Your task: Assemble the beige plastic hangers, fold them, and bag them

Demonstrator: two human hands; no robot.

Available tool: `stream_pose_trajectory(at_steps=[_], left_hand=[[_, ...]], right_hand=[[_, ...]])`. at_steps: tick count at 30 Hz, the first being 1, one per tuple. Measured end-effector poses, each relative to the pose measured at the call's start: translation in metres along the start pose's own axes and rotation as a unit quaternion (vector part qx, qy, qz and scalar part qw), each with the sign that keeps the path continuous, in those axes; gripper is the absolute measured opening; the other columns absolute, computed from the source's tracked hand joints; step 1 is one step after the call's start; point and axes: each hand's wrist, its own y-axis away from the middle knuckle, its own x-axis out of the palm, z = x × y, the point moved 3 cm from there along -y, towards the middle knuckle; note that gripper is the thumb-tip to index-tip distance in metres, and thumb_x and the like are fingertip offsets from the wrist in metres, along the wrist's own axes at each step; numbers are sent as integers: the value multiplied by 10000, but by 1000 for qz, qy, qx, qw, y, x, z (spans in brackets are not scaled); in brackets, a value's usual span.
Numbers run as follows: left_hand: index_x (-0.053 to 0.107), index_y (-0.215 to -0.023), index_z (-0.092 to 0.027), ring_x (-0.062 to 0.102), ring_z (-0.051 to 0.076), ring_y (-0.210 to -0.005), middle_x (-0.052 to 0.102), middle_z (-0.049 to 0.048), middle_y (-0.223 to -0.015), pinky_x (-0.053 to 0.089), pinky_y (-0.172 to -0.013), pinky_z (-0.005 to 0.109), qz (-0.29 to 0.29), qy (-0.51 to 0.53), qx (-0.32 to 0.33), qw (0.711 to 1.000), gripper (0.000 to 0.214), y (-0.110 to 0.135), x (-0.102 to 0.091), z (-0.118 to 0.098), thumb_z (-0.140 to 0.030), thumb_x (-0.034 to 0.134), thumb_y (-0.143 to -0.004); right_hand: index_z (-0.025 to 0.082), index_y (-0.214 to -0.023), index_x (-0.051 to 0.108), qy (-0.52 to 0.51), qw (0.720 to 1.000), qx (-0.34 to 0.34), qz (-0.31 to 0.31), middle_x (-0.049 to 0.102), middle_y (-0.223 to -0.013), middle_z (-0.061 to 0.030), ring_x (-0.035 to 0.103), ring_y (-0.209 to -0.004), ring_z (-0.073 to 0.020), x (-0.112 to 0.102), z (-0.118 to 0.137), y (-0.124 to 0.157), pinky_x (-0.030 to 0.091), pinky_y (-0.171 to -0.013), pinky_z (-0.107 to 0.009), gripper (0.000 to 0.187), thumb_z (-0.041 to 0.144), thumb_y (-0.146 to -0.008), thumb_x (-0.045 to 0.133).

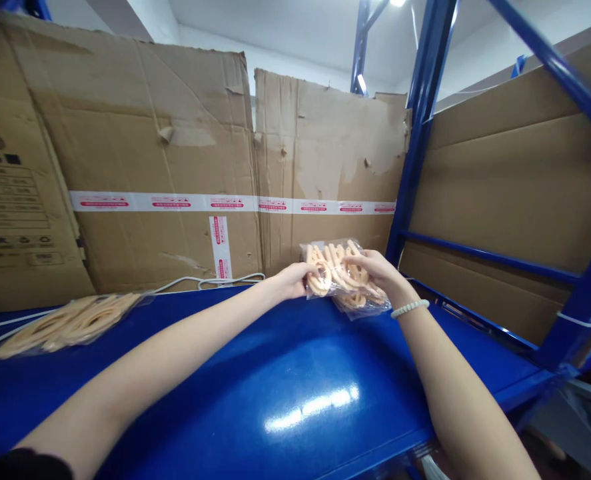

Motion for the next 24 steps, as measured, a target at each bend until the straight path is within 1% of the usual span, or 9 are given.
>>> stream_pose_trajectory(at_steps=[3, 6, 10, 11, 13, 16, 18, 20, 24], left_hand=[[610, -1157, -129, 664, 213, -952, 651, 93, -1139, 567, -816, 400, -36, -32, 43, 998, 259, 44, -35, -7, -271, 618, -941], [647, -1073, -111, 695, 193, -876, 724, 81, -1007, 546, -845, 344, -98, -72, 109, 987, 260, 100, -77, -8, -91, 680, -815], [680, -931, -145, 687, 242, -830, 727, 34, -799, 528, -829, 374, -168, -167, 166, 957, 254, 175, -128, -8, -172, 767, -694], [686, -894, -158, 674, 248, -852, 718, 33, -813, 518, -843, 376, -181, -214, 189, 941, 220, 190, -137, -8, -191, 767, -692], [685, -911, -189, 649, 245, -837, 693, 48, -879, 521, -800, 372, -205, -471, 318, 797, 159, 219, -147, -12, -275, 660, -779], [677, -845, -184, 633, 263, -779, 657, 98, -843, 525, -710, 380, -173, -700, 355, 595, 195, 242, -152, 2, -216, 484, -841], [677, -987, -169, 640, 287, -842, 670, 130, -930, 529, -749, 410, -154, -766, 330, 530, 290, 246, -154, 14, -128, 442, -822], [625, -1177, -175, 641, 297, -940, 668, 140, -1070, 529, -809, 427, -142, -793, 295, 514, 452, 246, -156, 25, -58, 434, -785], [597, -1239, -216, 639, 304, -996, 657, 116, -1118, 537, -791, 413, -120, -793, 239, 548, 534, 243, -162, 32, -48, 480, -746]], right_hand=[[139, -898, 651, -54, 994, -77, 57, 708, -806, -53, 662, -688, -173, 53, 8, 13, 541, -633, -285, 294, 369, -757, 765], [172, -966, 638, -97, 979, -138, 110, 729, -878, -41, 691, -786, -195, 114, 9, 35, 557, -726, -317, 366, 402, -714, 773], [187, -952, 642, -125, 957, -182, 189, 744, -931, -49, 701, -907, -231, 181, 5, 61, 558, -847, -384, 407, 457, -683, 783], [190, -947, 647, -125, 952, -190, 207, 745, -949, -50, 699, -937, -235, 193, 4, 65, 550, -878, -395, 400, 463, -687, 779], [193, -937, 662, -115, 944, -206, 231, 743, -985, -53, 691, -975, -241, 210, 0, 70, 533, -918, -411, 364, 444, -699, 776], [191, -941, 692, -80, 940, -221, 249, 742, -1020, -64, 687, -988, -250, 220, -7, 70, 521, -939, -431, 298, 374, -720, 771], [187, -970, 700, -52, 941, -224, 247, 744, -1039, -72, 691, -989, -248, 218, -11, 67, 532, -927, -429, 289, 317, -720, 763], [183, -1007, 700, -23, 947, -229, 226, 743, -1061, -79, 696, -985, -238, 207, -11, 62, 552, -892, -409, 308, 248, -710, 745], [190, -992, 720, 47, 960, -250, 121, 747, -1037, -66, 693, -952, -211, 157, 7, 45, 548, -861, -361, 264, 173, -736, 655]])
